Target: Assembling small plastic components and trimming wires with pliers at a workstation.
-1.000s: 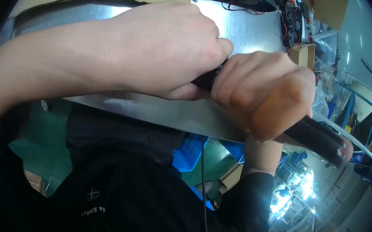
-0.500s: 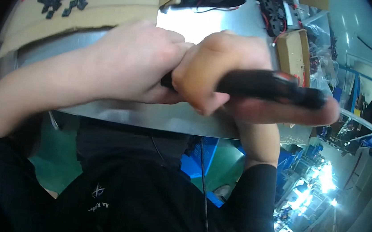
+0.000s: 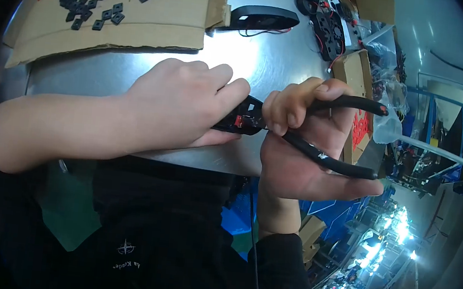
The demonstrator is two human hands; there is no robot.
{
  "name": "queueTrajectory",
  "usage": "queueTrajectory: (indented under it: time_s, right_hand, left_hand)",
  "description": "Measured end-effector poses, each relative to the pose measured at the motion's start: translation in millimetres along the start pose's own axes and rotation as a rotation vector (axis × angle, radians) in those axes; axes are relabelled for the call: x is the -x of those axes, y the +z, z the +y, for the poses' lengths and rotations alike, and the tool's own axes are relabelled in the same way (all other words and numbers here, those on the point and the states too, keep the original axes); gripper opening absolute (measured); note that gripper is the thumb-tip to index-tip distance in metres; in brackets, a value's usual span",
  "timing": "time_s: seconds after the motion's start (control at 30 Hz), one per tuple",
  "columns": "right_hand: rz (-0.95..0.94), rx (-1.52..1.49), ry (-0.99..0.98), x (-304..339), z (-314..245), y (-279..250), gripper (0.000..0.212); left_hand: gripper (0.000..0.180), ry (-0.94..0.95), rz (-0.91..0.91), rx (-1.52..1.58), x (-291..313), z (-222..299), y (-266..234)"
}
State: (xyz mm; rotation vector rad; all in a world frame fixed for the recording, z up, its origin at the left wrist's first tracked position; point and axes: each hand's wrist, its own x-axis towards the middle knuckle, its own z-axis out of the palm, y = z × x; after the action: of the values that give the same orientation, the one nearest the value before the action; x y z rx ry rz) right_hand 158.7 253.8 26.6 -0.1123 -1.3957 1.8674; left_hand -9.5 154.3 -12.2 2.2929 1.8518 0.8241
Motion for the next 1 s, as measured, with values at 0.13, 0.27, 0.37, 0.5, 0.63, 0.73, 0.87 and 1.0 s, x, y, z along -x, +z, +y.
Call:
queueTrajectory:
  time_s: [0.13,0.27,0.37,0.5,0.63,0.73,0.87,1.0]
  right_hand:
    - [-0.004,0.032,-0.01,5,4,1,0.127]
    - [0.082,0.03,0.031,3,2,10,0.127]
    - [0.058,0.093,0.024,1,4,13,0.128]
    - [0.104,0.224,-0.167,4,18,24,0.107]
    - [0.053,0.353,-0.41,20,29,22,0.1]
    - [-0.017,0.351,-0.511,29,39,18,0.096]
    - [-0.013,0.315,-0.5,32,33,12,0.095]
    - [0.013,0.265,-0.307,28,12,6,0.1]
  left_hand:
    - [0.052,0.024,0.024,0.01,2,-1,4]
    - [0.052,0.044,0.037,-0.019,3,-2,6]
    - [0.052,0.042,0.053,-0.021,4,-1,6]
    - [0.053,0.01,0.003,-0.001,1,-1,6]
    - [0.053,-0.002,-0.022,-0.003,-3,0,5]
    - [0.053,0.003,-0.043,-0.004,1,-1,5]
    - [0.054,0.029,0.003,-0.016,0,-2,6]
    - [0.056,0.064,0.037,-0.049,1,-1,9]
